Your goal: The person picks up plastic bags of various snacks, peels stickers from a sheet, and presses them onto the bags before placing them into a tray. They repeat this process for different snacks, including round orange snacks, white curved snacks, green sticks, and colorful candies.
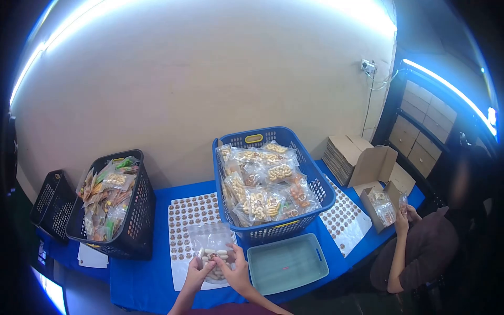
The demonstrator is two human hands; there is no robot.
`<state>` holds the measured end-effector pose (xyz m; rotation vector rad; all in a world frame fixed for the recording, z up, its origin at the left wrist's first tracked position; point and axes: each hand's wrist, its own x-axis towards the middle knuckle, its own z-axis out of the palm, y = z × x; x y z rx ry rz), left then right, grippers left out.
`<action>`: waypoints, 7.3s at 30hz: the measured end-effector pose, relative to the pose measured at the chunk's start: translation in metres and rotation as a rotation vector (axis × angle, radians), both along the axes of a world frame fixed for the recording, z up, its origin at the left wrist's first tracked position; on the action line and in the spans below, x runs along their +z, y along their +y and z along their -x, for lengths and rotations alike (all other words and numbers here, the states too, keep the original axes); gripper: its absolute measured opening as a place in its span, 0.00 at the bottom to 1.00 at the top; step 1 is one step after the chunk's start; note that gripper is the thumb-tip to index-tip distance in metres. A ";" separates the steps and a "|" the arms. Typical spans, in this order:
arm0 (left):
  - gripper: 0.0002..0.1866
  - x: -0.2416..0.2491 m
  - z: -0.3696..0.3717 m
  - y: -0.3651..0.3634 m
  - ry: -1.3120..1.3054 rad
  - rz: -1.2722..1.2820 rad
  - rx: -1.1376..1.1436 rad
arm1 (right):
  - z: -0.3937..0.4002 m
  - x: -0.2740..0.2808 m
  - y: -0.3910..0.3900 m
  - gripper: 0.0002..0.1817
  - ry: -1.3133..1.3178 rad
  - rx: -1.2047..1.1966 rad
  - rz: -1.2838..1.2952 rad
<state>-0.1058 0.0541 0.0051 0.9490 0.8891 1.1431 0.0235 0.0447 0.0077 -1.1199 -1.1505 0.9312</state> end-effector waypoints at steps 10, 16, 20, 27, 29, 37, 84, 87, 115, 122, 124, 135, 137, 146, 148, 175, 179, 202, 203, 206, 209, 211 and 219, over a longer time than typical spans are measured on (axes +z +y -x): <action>0.14 -0.015 -0.010 0.005 0.005 0.033 -0.010 | -0.002 0.000 -0.006 0.22 0.151 -0.052 0.003; 0.13 -0.012 -0.011 0.004 0.032 -0.053 0.020 | -0.013 -0.011 0.002 0.38 0.131 0.079 -0.028; 0.14 -0.015 0.017 0.016 0.075 -0.080 0.199 | -0.060 -0.002 0.015 0.56 0.406 0.478 0.029; 0.11 -0.003 0.079 0.039 0.133 -0.188 0.269 | -0.119 0.108 0.037 0.64 0.077 1.236 -0.168; 0.10 0.013 0.082 0.036 0.137 -0.189 0.250 | -0.120 0.121 0.046 0.63 -0.026 1.341 -0.264; 0.11 -0.001 0.100 0.030 0.194 -0.192 0.161 | -0.099 0.101 0.045 0.57 0.121 1.508 -0.214; 0.12 -0.048 0.146 -0.046 0.101 -0.115 0.174 | 0.006 -0.028 0.045 0.22 0.648 1.441 -0.150; 0.12 -0.038 0.140 -0.045 0.077 -0.097 0.136 | 0.026 -0.024 0.022 0.23 0.391 1.020 0.120; 0.14 -0.028 0.120 -0.019 0.094 -0.246 -0.084 | 0.108 -0.046 -0.044 0.05 0.272 0.075 0.080; 0.11 -0.020 0.126 -0.015 0.103 -0.305 0.245 | 0.120 -0.056 -0.066 0.14 -0.008 0.166 0.079; 0.11 -0.029 0.136 -0.013 0.157 -0.340 0.263 | 0.108 -0.040 -0.065 0.18 -0.181 0.139 -0.013; 0.08 -0.029 0.118 -0.038 0.672 -0.709 0.115 | 0.110 -0.019 -0.072 0.08 -0.688 0.045 -0.184; 0.08 -0.026 0.125 -0.033 0.641 -0.640 0.292 | 0.123 -0.011 -0.077 0.08 -0.641 0.070 -0.152; 0.16 -0.035 0.140 -0.026 0.712 -0.674 0.576 | 0.130 -0.015 -0.079 0.07 -0.561 0.211 -0.176; 0.16 -0.033 0.136 -0.026 0.726 -0.642 0.580 | 0.125 -0.008 -0.080 0.07 -0.576 0.230 -0.144; 0.08 0.022 -0.076 -0.033 0.454 -0.859 -0.004 | -0.067 0.042 -0.090 0.09 -0.352 -0.353 -0.129; 0.11 0.027 -0.110 -0.033 0.522 -0.837 -0.130 | -0.088 0.039 -0.084 0.09 -0.265 -0.438 -0.158; 0.18 0.087 -0.165 -0.059 0.143 -0.502 -0.258 | -0.126 0.059 -0.070 0.31 0.239 -0.253 -0.294; 0.14 0.082 -0.168 -0.057 0.112 -0.497 -0.126 | -0.125 0.064 -0.067 0.26 0.233 -0.195 -0.377; 0.13 0.052 -0.157 -0.045 0.152 -0.287 -0.006 | -0.138 0.049 -0.058 0.19 0.006 -0.074 -0.366; 0.11 0.021 -0.137 -0.037 0.148 -0.282 0.000 | -0.150 0.063 -0.049 0.16 -0.451 -0.247 -0.425; 0.11 0.003 -0.124 -0.035 0.230 -0.326 0.021 | -0.149 0.075 -0.042 0.13 -0.746 -0.243 -0.436; 0.07 -0.025 -0.083 -0.015 0.906 -0.611 0.270 | -0.107 -0.015 -0.006 0.07 -0.669 0.201 -0.270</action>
